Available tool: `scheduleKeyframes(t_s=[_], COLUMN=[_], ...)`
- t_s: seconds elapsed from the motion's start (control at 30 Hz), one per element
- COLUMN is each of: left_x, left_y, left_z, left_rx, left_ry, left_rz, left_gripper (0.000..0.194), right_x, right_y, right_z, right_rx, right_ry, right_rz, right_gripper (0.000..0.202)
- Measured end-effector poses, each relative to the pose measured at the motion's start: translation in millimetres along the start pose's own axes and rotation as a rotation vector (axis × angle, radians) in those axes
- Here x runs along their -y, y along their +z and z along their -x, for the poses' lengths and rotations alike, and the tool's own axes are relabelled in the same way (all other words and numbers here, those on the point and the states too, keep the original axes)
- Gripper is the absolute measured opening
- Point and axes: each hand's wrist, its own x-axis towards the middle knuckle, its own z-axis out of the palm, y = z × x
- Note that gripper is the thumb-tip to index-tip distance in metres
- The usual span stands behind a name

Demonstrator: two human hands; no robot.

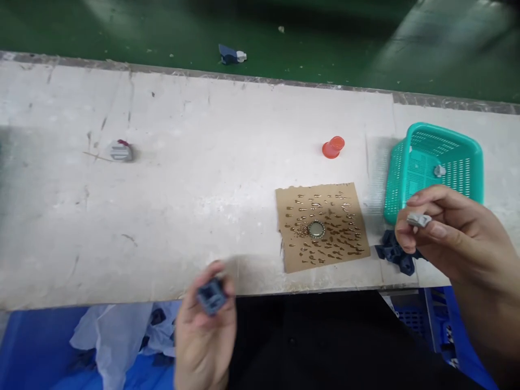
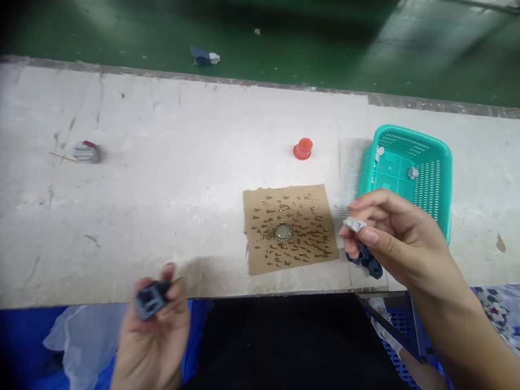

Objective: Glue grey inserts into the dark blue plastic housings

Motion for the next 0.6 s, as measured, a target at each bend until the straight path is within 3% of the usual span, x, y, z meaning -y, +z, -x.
scheduleKeyframes(t_s=[0.1, 0.17, 0.23, 0.3, 0.37, 0.47, 0.6], left_x=[10.4, 19.2, 27.5, 33.5, 36.7, 38.6, 40.8], left_y=[35.1, 48.2, 55.6, 59.1, 59.3, 54.4, 46.7], left_z=[2.2, 1.1, 0.5, 0.9, 1.3, -0.5, -5.9], left_rx=[0.417, 0.573, 0.67, 0.688, 0.642, 0.599, 0.648], left_ry=[-0.178, -0.251, -0.289, -0.275, -0.218, -0.161, -0.23], left_rz=[0.118, 0.199, 0.261, 0.301, 0.325, 0.335, 0.319], left_gripper=[0.034, 0.041, 0.043, 0.037, 0.032, 0.023, 0.032], right_x=[-0.4, -2.0, -5.1, -10.2, -16.8, -25.7, -30.8], right_y=[16.4, 26.4, 34.6, 39.9, 42.8, 44.7, 46.9], right_z=[-0.9, 2.4, 7.2, 10.7, 10.9, 6.2, -0.3], right_rx=[0.077, 0.084, 0.0, -0.042, 0.027, 0.173, 0.265], right_ry=[0.031, 0.048, -0.009, -0.187, -0.453, -0.699, -0.729], right_rz=[-0.039, -0.012, 0.22, 0.605, 0.905, 1.017, 0.987], right_gripper=[0.016, 0.014, 0.019, 0.024, 0.022, 0.032, 0.047])
